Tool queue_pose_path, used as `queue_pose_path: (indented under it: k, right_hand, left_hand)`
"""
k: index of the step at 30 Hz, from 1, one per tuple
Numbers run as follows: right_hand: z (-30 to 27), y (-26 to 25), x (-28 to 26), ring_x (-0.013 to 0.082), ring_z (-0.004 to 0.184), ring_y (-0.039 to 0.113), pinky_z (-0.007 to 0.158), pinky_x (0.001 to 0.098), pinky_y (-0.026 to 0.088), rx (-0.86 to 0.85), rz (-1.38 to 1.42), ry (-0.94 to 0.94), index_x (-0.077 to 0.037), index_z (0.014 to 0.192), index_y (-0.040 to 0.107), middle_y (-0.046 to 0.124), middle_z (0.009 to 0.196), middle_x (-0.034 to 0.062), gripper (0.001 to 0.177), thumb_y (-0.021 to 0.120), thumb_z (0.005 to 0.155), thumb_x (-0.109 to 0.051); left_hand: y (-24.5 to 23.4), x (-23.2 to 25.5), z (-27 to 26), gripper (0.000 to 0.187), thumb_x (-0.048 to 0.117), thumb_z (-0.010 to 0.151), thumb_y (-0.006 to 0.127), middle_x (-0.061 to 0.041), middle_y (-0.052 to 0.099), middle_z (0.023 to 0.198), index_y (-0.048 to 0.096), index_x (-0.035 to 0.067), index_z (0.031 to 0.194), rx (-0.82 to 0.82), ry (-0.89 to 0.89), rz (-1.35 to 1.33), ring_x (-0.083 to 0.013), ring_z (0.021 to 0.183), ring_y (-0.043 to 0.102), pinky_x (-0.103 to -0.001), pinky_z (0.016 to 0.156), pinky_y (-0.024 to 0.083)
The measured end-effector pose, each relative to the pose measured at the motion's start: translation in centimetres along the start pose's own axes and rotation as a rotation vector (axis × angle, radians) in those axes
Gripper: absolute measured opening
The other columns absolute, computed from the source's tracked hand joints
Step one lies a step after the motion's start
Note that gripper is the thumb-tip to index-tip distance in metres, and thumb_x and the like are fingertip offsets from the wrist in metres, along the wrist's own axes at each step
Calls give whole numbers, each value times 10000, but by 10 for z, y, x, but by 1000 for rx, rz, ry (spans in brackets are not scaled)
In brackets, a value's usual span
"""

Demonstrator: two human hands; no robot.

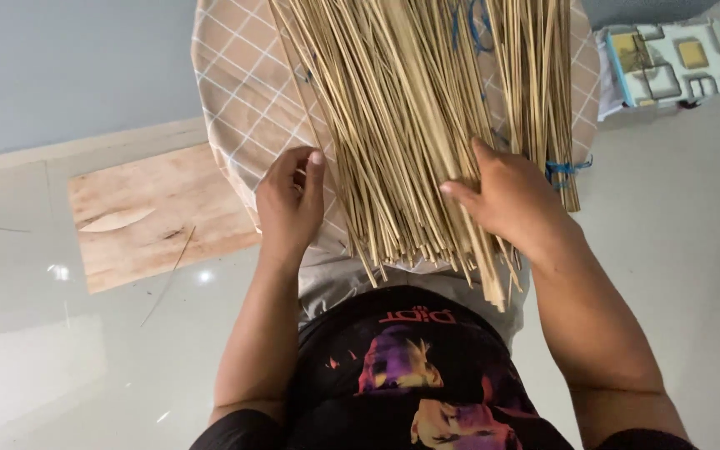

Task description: Gathering bamboo sticks into bundles and securing them with blue plastic ties.

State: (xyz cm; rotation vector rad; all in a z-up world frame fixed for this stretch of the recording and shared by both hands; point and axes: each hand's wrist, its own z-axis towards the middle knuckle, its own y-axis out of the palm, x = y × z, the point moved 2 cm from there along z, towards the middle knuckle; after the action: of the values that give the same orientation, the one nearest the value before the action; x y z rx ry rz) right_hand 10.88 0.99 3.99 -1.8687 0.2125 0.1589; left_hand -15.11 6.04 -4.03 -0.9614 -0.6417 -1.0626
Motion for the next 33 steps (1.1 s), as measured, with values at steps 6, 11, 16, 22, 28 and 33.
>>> queue_pose_path:
  k: [6,11,16,22,28,33]
  right_hand:
    - [-4,13,23,474,984,711,752,545,616,243,79,-25,45,1467,575,720,1090,320,569,692,957,-178]
    - [-14,11,35,405,652,708,500,456,566,468,449,-181,155,1337,636,690,917,339,475,766,910,-9]
    - [-3,33,57,319,545,672,470,397,584,493,911,-310,219,1386,493,580,888,275,519,668,909,118]
    - [1,42,70,299,479,647,425,393,594,498,1282,-357,172,1407,473,560,820,251,536,667,918,66]
    - [-3,46,47,222,513,655,432,377,627,383,1456,-367,126,1411,502,636,839,219,529,660,945,-68]
    - [-18,69,-12,244,447,658,394,380,615,448,1568,-379,96,1236,623,655,722,224,358,699,924,-63]
  left_hand:
    - [-1,-8,-4,173,209,1019,645,-91,650,716,737,68,979,-6,-9,16,-250,562,641,-349,511,489]
    - [-1,-5,-3,209,239,1028,645,-91,651,710,738,62,968,-39,-17,65,-259,565,632,-374,530,485]
    - [1,-7,-1,206,250,1021,651,-99,661,722,739,70,970,-68,-33,92,-266,585,646,-387,542,494]
    - [-8,5,5,215,236,1007,652,-126,653,707,744,45,973,-121,-109,34,-270,595,630,-369,565,500]
    - [-1,54,9,239,200,1006,650,-206,696,817,723,-5,1104,-187,29,-120,-343,745,689,-434,688,550]
    - [29,97,1,722,398,994,562,-412,598,1257,417,-138,1454,-520,-54,-539,-599,1189,582,-682,1017,454]
